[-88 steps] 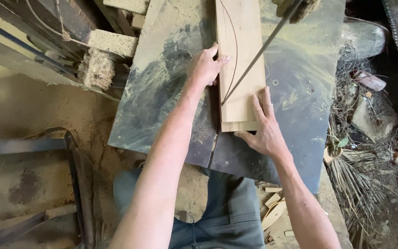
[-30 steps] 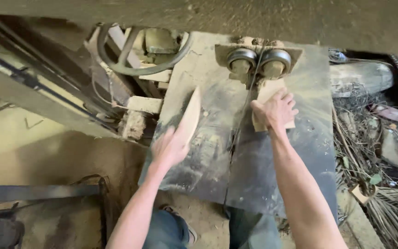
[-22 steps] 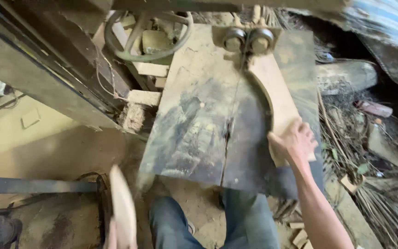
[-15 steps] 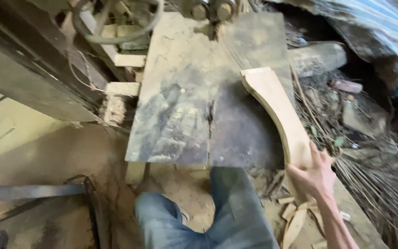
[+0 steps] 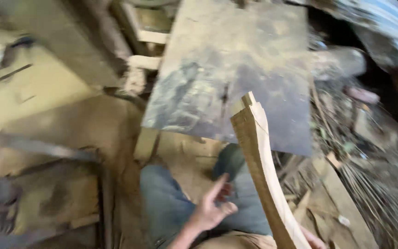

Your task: Cutting curved shapes out of wooden boards using a bandsaw in a workshop

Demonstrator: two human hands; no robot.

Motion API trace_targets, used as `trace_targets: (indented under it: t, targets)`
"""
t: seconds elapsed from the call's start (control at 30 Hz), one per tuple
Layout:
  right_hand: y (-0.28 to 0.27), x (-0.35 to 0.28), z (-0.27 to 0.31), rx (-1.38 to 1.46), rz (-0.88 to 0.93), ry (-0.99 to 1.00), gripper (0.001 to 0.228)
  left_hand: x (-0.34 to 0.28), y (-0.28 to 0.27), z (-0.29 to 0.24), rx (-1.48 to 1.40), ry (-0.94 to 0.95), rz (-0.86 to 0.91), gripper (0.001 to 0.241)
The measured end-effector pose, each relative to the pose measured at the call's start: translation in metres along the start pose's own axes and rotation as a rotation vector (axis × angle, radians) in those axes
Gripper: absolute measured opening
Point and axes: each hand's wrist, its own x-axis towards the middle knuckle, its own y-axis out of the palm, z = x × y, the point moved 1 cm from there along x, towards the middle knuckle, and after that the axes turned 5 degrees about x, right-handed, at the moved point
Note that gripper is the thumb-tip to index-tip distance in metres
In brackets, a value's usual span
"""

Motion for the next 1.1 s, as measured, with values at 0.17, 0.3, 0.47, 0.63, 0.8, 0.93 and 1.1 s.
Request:
trace_targets:
  t: [0.17, 0.3, 0.47, 0.63, 0.8, 0.93, 1.1]
  targets:
    - [0.163, 0.059, 0.219, 0.247, -0.073, 0.357, 0.075, -0.008, 0.017, -0.095, -0.557, -0.038, 0.073, 0.108]
    - [0.21, 0.102, 0.252, -0.066, 0.404, -0.053, 0.087, 0.0, 0.001, -0.095, -0.603, 0.166, -0.154, 0.101]
    - [0.284, 0.126, 0.292, -0.251, 0.29, 0.009, 0.059, -0.013, -0.03, -0.104, -0.325, 0.021, -0.561, 0.085]
    - [0.365, 0.119, 0.376, -0.214, 0.4, 0.066, 0.077, -0.01, -0.042, -0.077, -0.121, -0.05, -0.923, 0.099]
    - [0.415, 0.155, 0.388, 0.071, 0.757, -0.253, 0.073, -0.006, -0.064, -0.038, 0.183, 0.258, -1.278, 0.097]
    - [0.453, 0.154, 0.395, -0.046, 0.603, -0.262, 0.046, -0.009, -0.077, -0.022, 0.314, 0.269, -1.334, 0.105]
    - [0.47, 0.161, 0.396, -0.024, 0.655, -0.379, 0.027, -0.035, -0.12, -0.072, 0.07, 0.312, -1.075, 0.088]
